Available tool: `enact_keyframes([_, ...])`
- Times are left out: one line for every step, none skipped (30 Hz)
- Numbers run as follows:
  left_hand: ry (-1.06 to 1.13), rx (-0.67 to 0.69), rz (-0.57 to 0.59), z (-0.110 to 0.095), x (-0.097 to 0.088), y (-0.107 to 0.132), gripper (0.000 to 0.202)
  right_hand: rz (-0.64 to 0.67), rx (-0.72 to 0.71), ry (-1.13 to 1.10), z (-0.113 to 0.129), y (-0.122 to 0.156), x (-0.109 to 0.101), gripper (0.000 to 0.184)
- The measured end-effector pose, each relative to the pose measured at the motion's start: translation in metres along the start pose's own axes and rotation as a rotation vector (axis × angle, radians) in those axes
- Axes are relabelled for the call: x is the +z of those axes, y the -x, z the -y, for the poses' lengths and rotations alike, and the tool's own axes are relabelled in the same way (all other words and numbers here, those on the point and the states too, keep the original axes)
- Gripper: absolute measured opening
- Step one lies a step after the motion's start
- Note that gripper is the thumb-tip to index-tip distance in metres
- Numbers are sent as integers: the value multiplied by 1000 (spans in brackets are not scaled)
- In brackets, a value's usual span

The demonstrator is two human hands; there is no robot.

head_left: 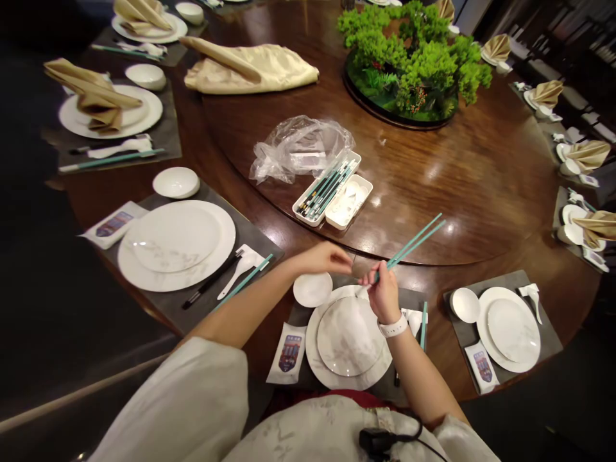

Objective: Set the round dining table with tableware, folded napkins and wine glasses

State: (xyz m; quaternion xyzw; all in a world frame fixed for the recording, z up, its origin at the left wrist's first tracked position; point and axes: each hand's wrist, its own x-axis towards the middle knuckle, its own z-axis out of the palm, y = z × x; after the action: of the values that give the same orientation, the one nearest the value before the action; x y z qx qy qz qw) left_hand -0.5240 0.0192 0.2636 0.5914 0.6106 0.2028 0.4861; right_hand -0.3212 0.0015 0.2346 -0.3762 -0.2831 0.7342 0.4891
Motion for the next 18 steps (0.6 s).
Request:
enact_keyframes([-71, -12, -141, 1, -16, -16, 31, -9, 3, -5, 4, 4, -7, 56])
enact_keyframes([-162, -43, -318, 3, -34, -32, 30, -15, 18, -1, 8, 8, -14, 56])
enact_keyframes([-273, -95, -480, 7, -52, -49, 30, -16, 44, 10, 11, 13, -22, 57])
enact_keyframes([-377, -158, -589, 10, -68, -65, 32, -17, 73, 28, 13, 18, -30, 57])
enact_keyframes([-471, -224, -645, 14, -82, -80, 34, -16, 104, 48, 14, 24, -37, 57])
enact_keyframes([-545, -283, -648, 17, -92, -93, 35, -16, 135, 67, 14, 30, -46, 56])
enact_keyframes([-601, -332, -623, 20, -99, -104, 36, -20, 161, 83, 12, 35, -54, 55])
enact_keyframes([-644, -369, -589, 22, -103, -113, 36, -29, 181, 94, 10, 41, -62, 55])
enact_keyframes([-680, -401, -562, 22, -105, -119, 36, -44, 198, 100, 7, 46, -70, 54])
enact_keyframes([-706, -431, -543, 22, -106, -124, 36, -66, 212, 103, 4, 50, -79, 54])
enact_keyframes([-725, -459, -533, 21, -105, -128, 37, -93, 224, 103, 1, 54, -87, 54])
enact_keyframes([-738, -484, -529, 19, -105, -131, 38, -123, 234, 100, -1, 58, -94, 55])
enact_keyframes([-747, -505, -528, 17, -105, -133, 40, -154, 241, 96, -2, 62, -101, 56])
enact_keyframes([-756, -514, -529, 14, -106, -134, 41, -183, 248, 90, -3, 66, -107, 57])
enact_keyframes([-766, -515, -529, 12, -106, -135, 42, -204, 253, 84, -3, 69, -113, 57])
enact_keyframes([-777, -511, -527, 10, -108, -136, 43, -216, 257, 79, -4, 72, -117, 57])
enact_keyframes([-789, -506, -522, 8, -109, -137, 43, -219, 259, 76, -3, 75, -121, 56])
enact_keyframes([-798, -500, -513, 6, -109, -138, 43, -218, 258, 74, -3, 77, -125, 55])
